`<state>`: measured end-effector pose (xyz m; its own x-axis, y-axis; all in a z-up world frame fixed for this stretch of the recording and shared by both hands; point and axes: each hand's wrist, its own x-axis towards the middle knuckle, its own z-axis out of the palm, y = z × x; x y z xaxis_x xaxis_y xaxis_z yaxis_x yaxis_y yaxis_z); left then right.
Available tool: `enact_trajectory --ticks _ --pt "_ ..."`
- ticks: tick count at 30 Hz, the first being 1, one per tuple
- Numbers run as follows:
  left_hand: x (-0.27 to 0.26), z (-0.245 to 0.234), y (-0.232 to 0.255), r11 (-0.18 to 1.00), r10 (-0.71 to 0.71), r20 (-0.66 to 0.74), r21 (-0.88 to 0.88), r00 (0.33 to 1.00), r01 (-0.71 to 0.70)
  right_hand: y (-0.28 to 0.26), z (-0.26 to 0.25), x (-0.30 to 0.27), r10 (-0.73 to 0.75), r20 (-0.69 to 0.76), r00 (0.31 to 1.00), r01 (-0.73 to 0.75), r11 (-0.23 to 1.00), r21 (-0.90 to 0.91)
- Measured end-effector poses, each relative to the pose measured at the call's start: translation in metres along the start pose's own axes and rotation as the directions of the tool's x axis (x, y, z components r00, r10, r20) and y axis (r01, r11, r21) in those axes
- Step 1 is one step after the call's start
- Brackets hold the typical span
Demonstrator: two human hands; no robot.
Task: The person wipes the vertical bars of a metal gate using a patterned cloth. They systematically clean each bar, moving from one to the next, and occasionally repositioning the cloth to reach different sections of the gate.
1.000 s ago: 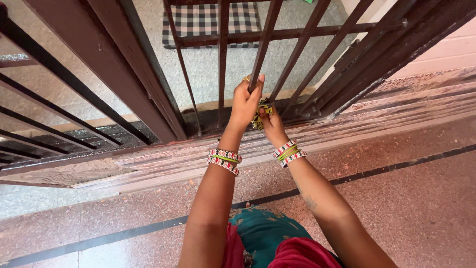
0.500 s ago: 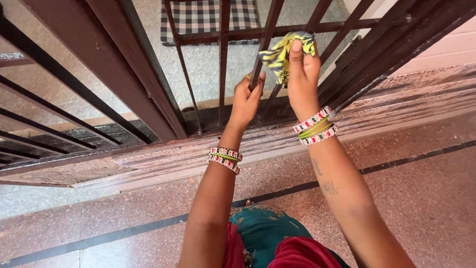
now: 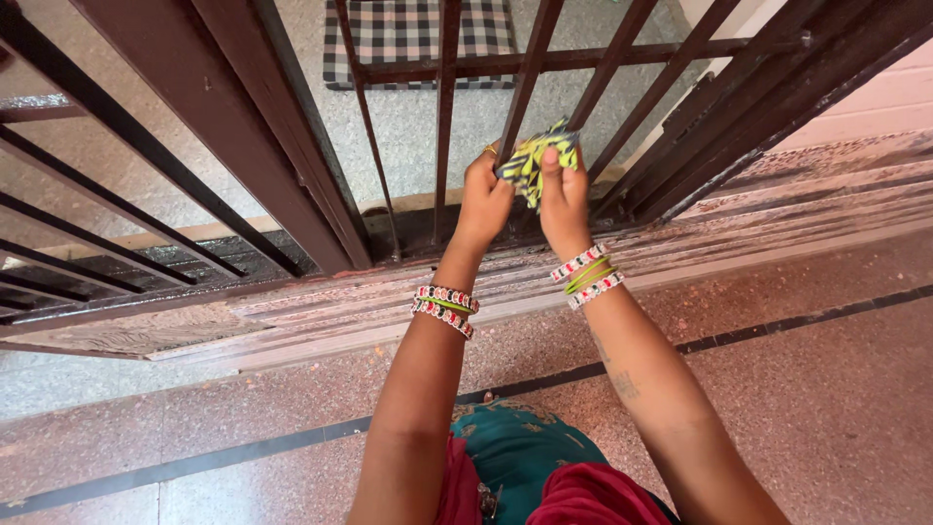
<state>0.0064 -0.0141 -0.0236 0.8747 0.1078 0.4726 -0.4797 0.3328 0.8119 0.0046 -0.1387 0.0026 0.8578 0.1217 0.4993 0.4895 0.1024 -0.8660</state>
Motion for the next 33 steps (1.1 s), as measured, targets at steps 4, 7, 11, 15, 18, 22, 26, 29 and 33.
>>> enact_trajectory --ticks 4,7,11,15,18,22,26,29,33 --pt "-0.001 0.003 0.014 0.983 -0.041 -0.051 0.178 0.998 0.049 0.046 -0.007 -0.022 0.063 -0.029 0.998 -0.065 0.994 -0.092" --pt "-0.001 0.005 0.02 0.979 -0.027 -0.049 0.202 0.998 0.036 0.081 -0.012 -0.041 0.061 0.016 0.998 -0.059 0.993 -0.1" --pt "-0.003 0.007 0.027 0.977 -0.127 -0.07 0.165 0.989 0.137 0.114 -0.017 -0.067 0.219 0.041 0.975 -0.21 0.963 -0.169" --pt "-0.002 0.007 0.027 0.982 -0.116 -0.062 0.142 0.991 0.124 0.12 -0.018 -0.076 0.219 0.048 0.974 -0.204 0.954 -0.222" --pt "-0.002 0.005 0.022 0.986 -0.074 -0.048 0.148 0.996 0.081 0.1 -0.011 -0.063 0.124 0.05 0.991 -0.121 0.991 -0.059" --pt "-0.001 0.004 0.021 0.983 -0.062 -0.04 0.17 0.997 0.068 0.021 -0.006 -0.018 0.019 -0.028 0.999 -0.024 0.988 -0.152" --pt "-0.001 0.005 0.023 0.98 -0.161 -0.06 0.106 0.985 0.166 -0.043 -0.003 0.041 -0.049 -0.11 0.993 0.047 0.999 -0.023" --pt "-0.003 0.004 0.017 0.974 -0.128 -0.073 0.18 0.989 0.139 -0.05 0.003 0.054 -0.094 -0.205 0.974 0.071 0.991 -0.117" --pt "-0.002 -0.001 0.002 0.971 -0.065 -0.071 0.224 0.995 0.08 -0.035 0.01 0.048 -0.124 -0.262 0.957 0.086 0.985 -0.152"
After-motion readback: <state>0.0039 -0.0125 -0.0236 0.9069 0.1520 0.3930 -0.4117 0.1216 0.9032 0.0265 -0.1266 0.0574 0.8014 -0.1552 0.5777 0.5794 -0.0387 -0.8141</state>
